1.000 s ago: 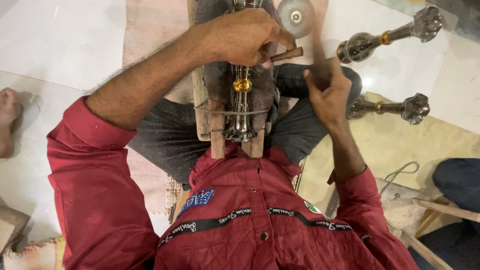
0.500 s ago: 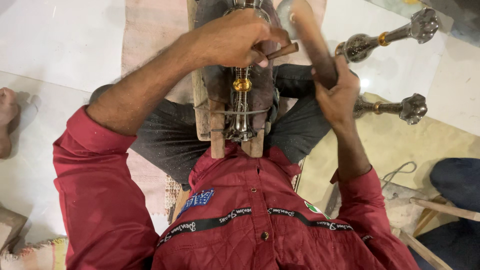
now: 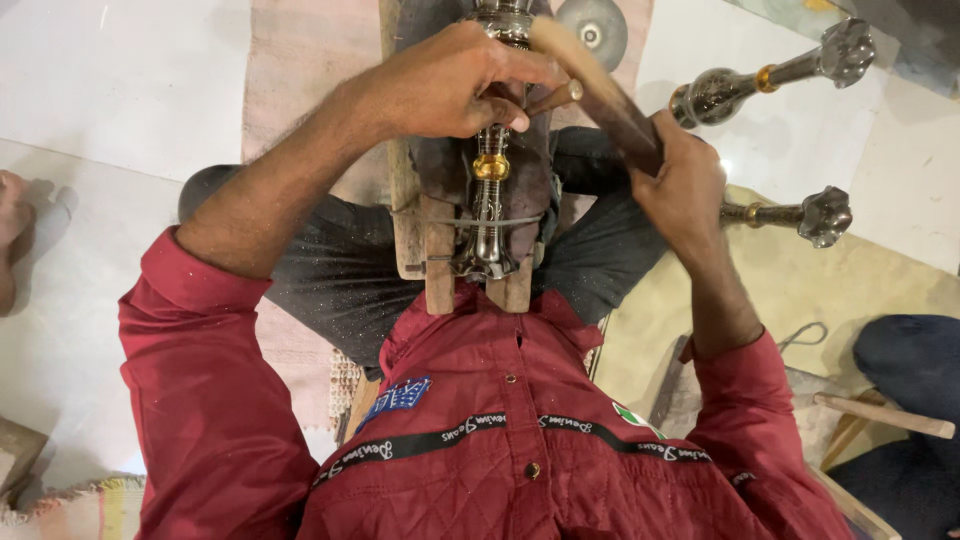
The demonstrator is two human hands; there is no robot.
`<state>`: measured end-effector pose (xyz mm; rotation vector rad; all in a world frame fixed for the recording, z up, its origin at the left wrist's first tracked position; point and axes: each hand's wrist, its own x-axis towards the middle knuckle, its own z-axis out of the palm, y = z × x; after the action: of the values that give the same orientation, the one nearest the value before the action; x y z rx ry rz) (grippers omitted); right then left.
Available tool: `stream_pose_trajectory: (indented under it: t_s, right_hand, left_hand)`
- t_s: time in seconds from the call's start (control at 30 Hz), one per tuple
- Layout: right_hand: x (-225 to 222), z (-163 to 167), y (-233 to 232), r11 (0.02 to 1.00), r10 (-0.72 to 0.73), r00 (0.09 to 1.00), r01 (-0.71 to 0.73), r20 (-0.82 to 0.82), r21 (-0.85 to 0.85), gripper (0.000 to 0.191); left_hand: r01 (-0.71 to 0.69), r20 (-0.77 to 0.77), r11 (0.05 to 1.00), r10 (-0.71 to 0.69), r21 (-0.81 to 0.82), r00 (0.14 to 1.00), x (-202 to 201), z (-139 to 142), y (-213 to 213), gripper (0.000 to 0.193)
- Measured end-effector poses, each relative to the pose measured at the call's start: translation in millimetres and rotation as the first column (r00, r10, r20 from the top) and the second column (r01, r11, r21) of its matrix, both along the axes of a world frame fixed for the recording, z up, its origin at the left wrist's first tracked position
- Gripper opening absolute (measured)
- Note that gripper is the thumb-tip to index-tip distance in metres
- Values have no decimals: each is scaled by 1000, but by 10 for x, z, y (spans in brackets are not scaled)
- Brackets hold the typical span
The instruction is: The person sits cross-legged on the floor holding an ornate metal vessel braced against a wooden support, and uses a small punch and a wooden mallet to repeatedly hammer decorative patterns into the vessel's surface, repositioning the punch between strikes.
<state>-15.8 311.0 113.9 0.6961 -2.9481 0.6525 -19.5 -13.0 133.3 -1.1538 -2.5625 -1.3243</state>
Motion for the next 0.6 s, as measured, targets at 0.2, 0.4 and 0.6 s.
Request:
stream_pose_trajectory:
  t_s: [0.2,0.4,0.6]
  right_hand:
    - [-90,78,143,988,68,989,-49,-132,143,29]
    - [-63,201,197,912,77,996,-57,34,-406,17]
    - [-51,414,106,937,154,976,-193,-152,-290,20]
  left_hand:
    - [7,53,999,-5,-36,999,-9,-46,0,51]
    - [33,6,999,-33,-27,999,-31,-31,43,51]
    - [72,10,997,-72,17,997,-8,30,7,55]
